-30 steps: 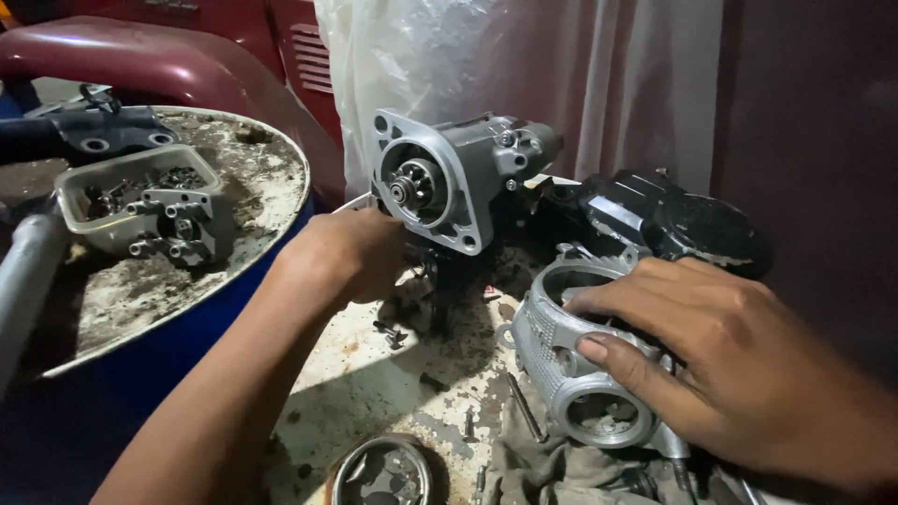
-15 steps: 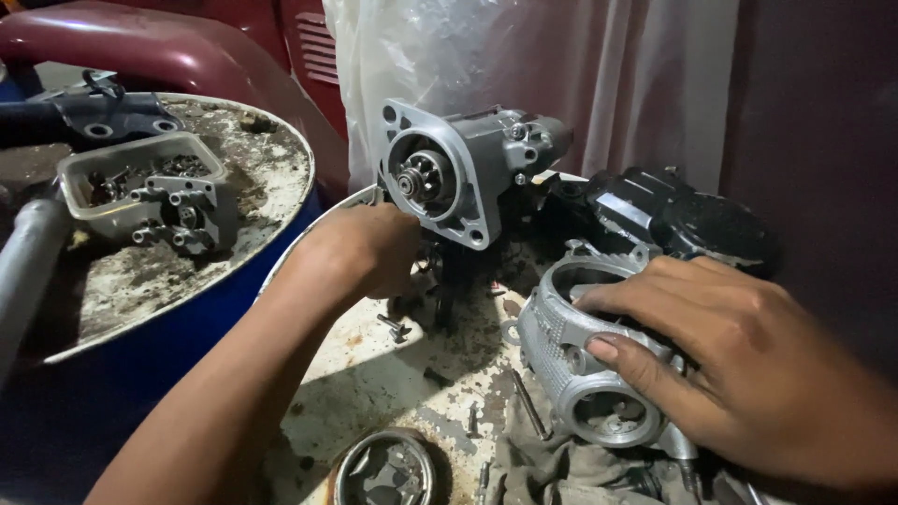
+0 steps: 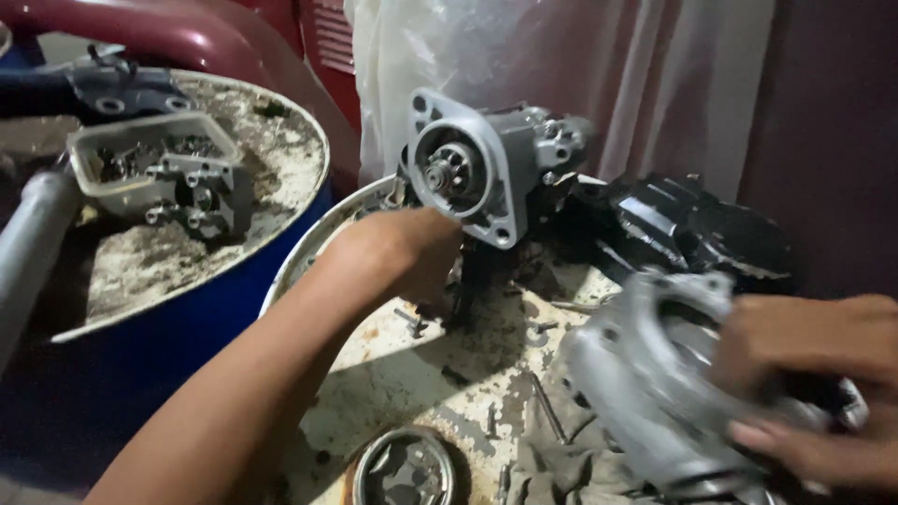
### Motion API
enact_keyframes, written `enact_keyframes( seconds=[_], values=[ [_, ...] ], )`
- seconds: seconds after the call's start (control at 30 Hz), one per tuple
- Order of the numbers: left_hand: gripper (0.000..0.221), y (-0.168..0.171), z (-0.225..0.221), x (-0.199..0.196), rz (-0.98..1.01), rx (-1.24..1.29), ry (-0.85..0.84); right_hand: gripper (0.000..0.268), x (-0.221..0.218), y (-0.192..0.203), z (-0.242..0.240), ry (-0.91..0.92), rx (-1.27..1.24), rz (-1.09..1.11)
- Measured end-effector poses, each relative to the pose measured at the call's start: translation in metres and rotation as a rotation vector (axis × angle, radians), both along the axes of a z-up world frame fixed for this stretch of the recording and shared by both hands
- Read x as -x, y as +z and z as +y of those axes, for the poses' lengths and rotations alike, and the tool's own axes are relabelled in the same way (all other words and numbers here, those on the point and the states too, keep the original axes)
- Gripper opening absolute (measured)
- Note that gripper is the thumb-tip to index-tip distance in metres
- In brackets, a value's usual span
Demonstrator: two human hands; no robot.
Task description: The person is assembling or repairing engine components, specifically handling a cylinder head and related small parts like pins and bolts.
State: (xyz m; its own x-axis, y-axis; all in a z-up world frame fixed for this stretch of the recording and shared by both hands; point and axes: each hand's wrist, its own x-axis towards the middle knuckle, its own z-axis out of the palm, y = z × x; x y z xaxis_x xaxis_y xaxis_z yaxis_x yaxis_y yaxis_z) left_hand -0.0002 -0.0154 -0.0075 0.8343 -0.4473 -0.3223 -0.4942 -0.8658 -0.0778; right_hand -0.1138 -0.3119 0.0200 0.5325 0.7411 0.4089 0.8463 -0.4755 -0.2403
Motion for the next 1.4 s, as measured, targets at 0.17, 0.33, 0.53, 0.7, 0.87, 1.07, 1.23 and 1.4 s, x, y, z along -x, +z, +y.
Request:
enact_keyframes(
  seconds=[0.17, 0.33, 0.53, 0.7, 0.87, 1.07, 1.23, 1.4],
  values=[
    [0.016, 0.007, 0.004, 0.003, 0.013, 0.065, 0.099, 0.047, -0.015, -0.003, -0.035, 0.138, 0.019, 0.100],
    [0.022, 0.017, 0.004, 0.017, 0.027, 0.051, 0.104, 0.051, -0.023, -0.003, -0.037, 0.172, -0.035, 0.203],
    [0.019, 0.035, 0.006, 0.027, -0.043, 0.148, 0.137, 0.056, -0.041, 0.004, -0.047, 0.162, -0.192, 0.295],
    [0.024, 0.046, 0.002, 0.053, -0.053, 0.182, 0.074, 0.044, -0.071, 0.003, -0.102, 0.179, -0.067, 0.454],
    [0.024, 0.049, -0.022, 0.060, -0.097, 0.320, -0.059, 0.038, -0.103, -0.003, -0.160, 0.039, 0.058, 0.602],
    [0.027, -0.008, -0.055, 0.035, -0.263, 0.360, -0.389, 0.051, -0.100, -0.012, -0.163, -0.230, -0.028, 0.701],
    [0.023, -0.025, -0.063, 0.030, -0.204, 0.288, -0.418, 0.038, -0.092, -0.012, -0.155, -0.477, 0.034, 0.508],
    [0.024, -0.028, -0.063, 0.027, -0.143, 0.259, -0.339, 0.026, -0.081, -0.003, -0.130, -0.505, -0.023, 0.556]
  ],
)
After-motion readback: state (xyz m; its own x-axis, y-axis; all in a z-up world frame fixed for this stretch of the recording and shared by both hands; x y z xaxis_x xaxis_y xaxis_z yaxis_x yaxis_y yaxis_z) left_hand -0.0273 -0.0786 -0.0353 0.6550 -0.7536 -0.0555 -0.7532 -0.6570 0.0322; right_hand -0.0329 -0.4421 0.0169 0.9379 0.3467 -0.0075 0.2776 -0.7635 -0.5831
